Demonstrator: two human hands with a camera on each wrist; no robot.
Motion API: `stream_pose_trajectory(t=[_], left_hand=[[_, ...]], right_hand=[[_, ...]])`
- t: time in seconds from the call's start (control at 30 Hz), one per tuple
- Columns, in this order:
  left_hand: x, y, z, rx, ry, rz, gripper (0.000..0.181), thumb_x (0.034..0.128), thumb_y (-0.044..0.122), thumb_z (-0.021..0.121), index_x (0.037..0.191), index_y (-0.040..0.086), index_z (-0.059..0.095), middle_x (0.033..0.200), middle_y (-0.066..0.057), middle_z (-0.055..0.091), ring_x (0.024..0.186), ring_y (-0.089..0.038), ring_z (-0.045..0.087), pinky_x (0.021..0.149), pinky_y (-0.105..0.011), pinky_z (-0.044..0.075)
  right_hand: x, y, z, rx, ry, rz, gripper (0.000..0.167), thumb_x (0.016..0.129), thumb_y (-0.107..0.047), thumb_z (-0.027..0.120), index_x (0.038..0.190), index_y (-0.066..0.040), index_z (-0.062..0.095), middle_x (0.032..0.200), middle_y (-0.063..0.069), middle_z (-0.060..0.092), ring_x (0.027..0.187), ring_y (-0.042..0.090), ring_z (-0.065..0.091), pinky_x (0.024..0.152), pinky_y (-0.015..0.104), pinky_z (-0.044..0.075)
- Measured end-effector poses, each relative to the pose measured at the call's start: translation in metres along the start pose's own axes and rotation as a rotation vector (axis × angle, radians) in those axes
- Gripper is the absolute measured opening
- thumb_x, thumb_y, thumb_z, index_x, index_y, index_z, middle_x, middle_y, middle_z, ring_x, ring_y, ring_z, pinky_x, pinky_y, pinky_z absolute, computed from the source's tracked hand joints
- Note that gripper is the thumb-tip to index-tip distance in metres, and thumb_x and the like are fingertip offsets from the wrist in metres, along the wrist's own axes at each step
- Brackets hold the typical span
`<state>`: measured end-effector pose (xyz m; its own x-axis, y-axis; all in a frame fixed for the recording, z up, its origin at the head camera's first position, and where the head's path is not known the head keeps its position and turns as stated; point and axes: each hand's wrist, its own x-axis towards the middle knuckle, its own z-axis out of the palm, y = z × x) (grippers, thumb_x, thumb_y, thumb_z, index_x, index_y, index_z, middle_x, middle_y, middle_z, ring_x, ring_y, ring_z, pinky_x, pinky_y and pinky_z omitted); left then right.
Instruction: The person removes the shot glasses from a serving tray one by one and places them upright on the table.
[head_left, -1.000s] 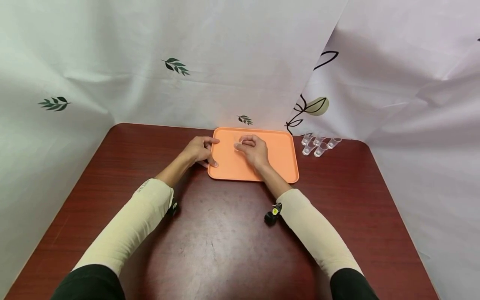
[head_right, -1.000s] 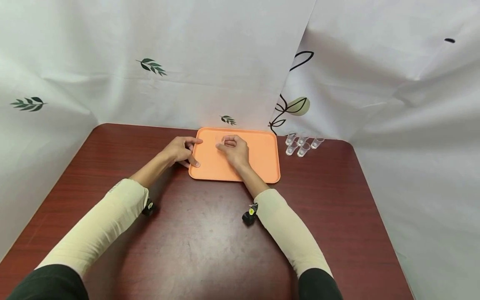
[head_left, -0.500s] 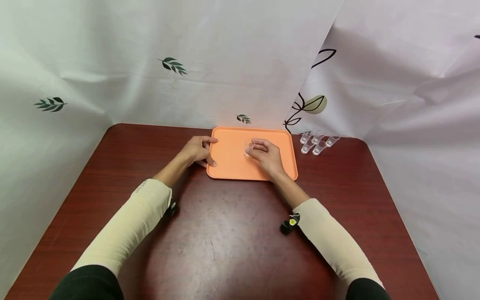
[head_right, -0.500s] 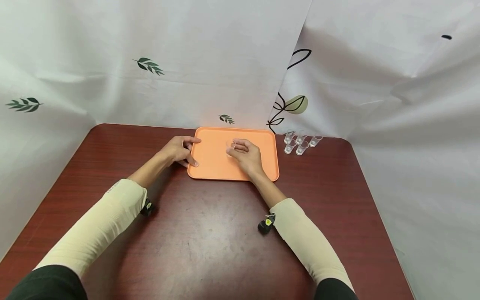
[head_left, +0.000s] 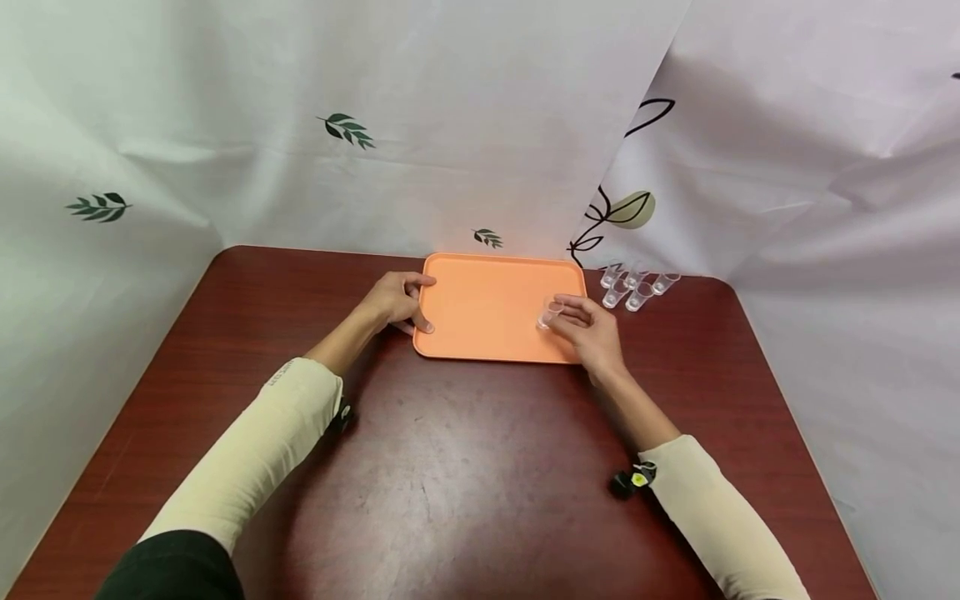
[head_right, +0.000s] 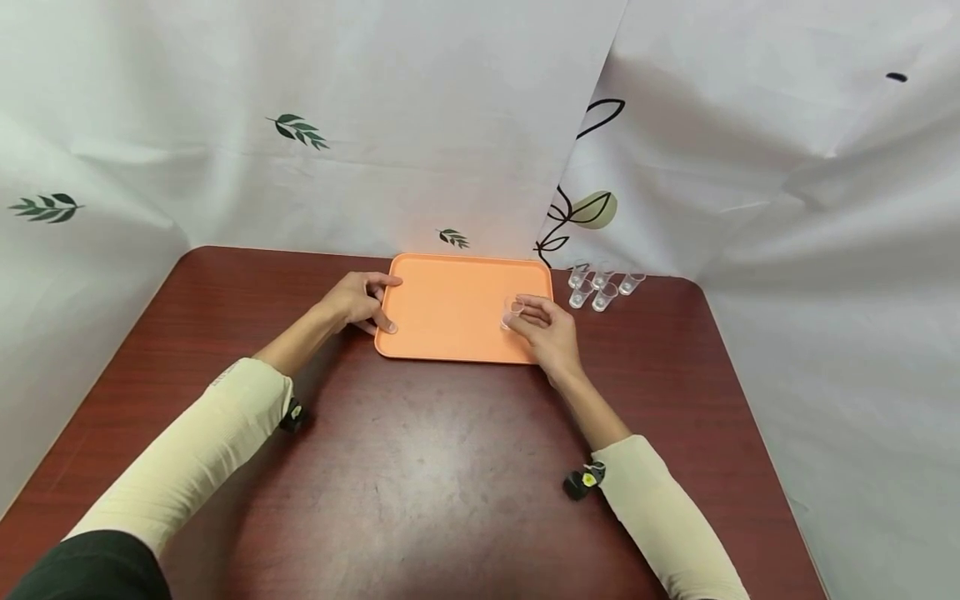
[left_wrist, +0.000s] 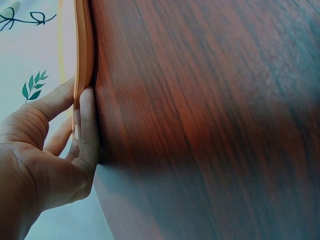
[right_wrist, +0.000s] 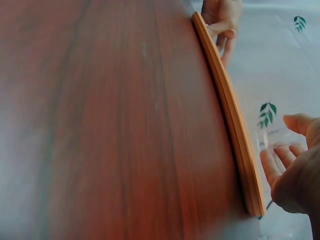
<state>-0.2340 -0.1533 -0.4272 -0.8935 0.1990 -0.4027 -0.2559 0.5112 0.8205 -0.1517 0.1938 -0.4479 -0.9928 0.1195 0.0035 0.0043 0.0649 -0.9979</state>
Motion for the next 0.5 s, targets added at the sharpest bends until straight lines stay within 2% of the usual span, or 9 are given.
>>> stream_pose_trajectory(t=[0.23,0.37,0.5], left_hand=[[0.001,0.0,-0.001,0.001,-0.002,0.001,0.097,0.0756,-0.016,0.096,0.162,0.013,0.063,0.103,-0.008,0.048,0.066,-0.014,0.063,0.06,-0.029,0.071],[0.001,-0.001,0.0,-0.015,-0.004,0.007,0.095,0.0762,-0.018,0.094,0.161,0.012,0.063,0.102,-0.008,0.048,0.069,-0.014,0.064,0.06,-0.031,0.071],[0.001,-0.002,0.001,-0.016,0.001,0.01,0.095,0.0759,-0.018,0.094,0.161,0.012,0.063,0.102,-0.008,0.048,0.07,-0.014,0.064,0.06,-0.03,0.071]], right_hand=[[-0.008,-0.005,-0.026,0.058,0.057,-0.031,0.048,0.096,0.003,0.086,0.142,0.008,0.072,0.115,-0.006,0.085,0.104,0.002,0.08,0.091,0.017,0.068],[-0.009,-0.007,-0.047,0.092,0.095,-0.036,0.048,0.097,0.005,0.085,0.142,0.01,0.07,0.114,-0.006,0.086,0.104,0.002,0.081,0.094,0.017,0.068],[-0.009,-0.007,-0.069,0.13,0.147,-0.031,0.046,0.097,0.006,0.084,0.14,0.012,0.07,0.104,-0.01,0.086,0.099,0.002,0.082,0.092,0.016,0.068]])
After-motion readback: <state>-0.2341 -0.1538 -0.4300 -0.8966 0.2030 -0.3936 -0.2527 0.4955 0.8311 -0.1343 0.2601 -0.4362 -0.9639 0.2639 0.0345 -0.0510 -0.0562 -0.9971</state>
